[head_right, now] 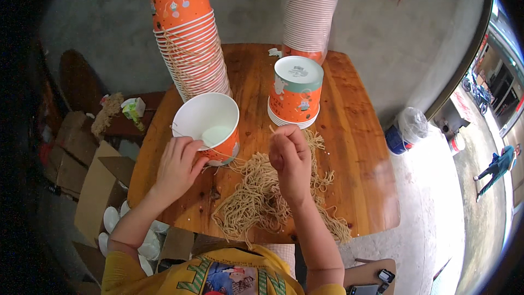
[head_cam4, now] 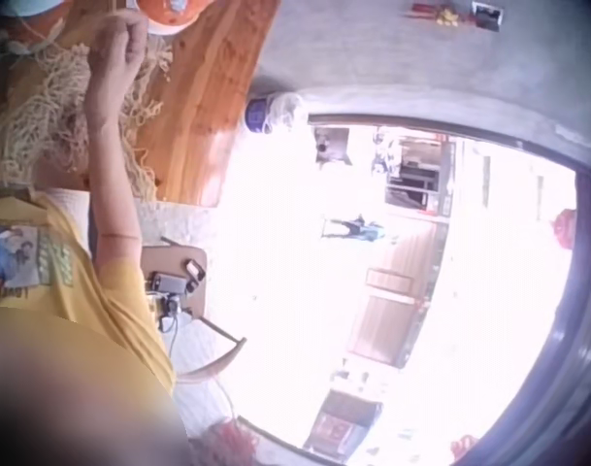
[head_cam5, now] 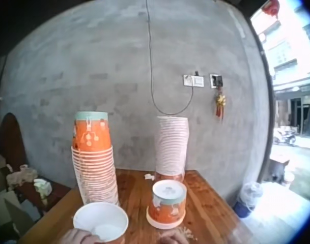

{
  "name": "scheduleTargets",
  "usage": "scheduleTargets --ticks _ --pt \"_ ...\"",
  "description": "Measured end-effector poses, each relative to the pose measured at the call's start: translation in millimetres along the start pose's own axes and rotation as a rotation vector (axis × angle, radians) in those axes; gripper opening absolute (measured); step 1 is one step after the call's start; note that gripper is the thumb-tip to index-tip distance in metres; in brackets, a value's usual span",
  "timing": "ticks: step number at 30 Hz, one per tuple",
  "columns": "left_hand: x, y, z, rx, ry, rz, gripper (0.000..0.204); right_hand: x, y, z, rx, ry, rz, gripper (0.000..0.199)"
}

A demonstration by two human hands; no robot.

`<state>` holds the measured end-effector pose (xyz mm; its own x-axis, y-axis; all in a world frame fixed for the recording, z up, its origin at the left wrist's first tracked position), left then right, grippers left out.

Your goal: Attaching thin string handles to decorative paper buckets for packaging.

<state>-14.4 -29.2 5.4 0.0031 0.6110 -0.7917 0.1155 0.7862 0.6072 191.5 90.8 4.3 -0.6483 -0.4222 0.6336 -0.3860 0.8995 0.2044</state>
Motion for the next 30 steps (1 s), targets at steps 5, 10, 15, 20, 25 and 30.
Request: scheduleTargets --ticks 5,10,15,20,25,30 --pt "7.5 -11.7 -32.8 0.012 0.008 -0.028 0.037 20.6 21.0 -12.2 -0.062 0.167 -0.093 0.009" --pt "-7.8 -17.1 -62.5 0.129 -0.019 -0.138 0.029 14.7 37.0 -23.7 -0.147 0.225 -0.122 0.009" --pt "-24.5 -25.8 -79.6 0.134 0.022 -0.147 0.032 2.0 9.0 -3.2 -0.121 -0.181 -0.007 0.008" --pt "-28.1 -10.8 -33.7 0.083 -0.230 -0.179 0.041 3.2 -33.2 40.9 -0.112 -0.469 -0.051 0.005" --pt "-21.0 -4.5 -1.5 0.000 -0.357 -0.209 0.037 6.1 -56.5 74.9 -0.096 -0.690 -0.076 0.008" --pt "-18.1 0.2 28.8 0.191 -0.318 -0.079 0.037 17.8 -66.2 67.2 -0.085 -0.641 -0.099 0.006"
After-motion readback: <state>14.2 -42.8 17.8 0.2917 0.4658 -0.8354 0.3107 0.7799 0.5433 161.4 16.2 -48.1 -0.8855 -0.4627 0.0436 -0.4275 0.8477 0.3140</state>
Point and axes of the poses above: each hand's wrist, its own y-axis towards the middle knuckle, its own x-axis out of the palm, z = x × y, the point moved 2 cm from there along y, towards the middle knuckle, and after that the axes turned 6 degrees about y, right-handed, at the moved point
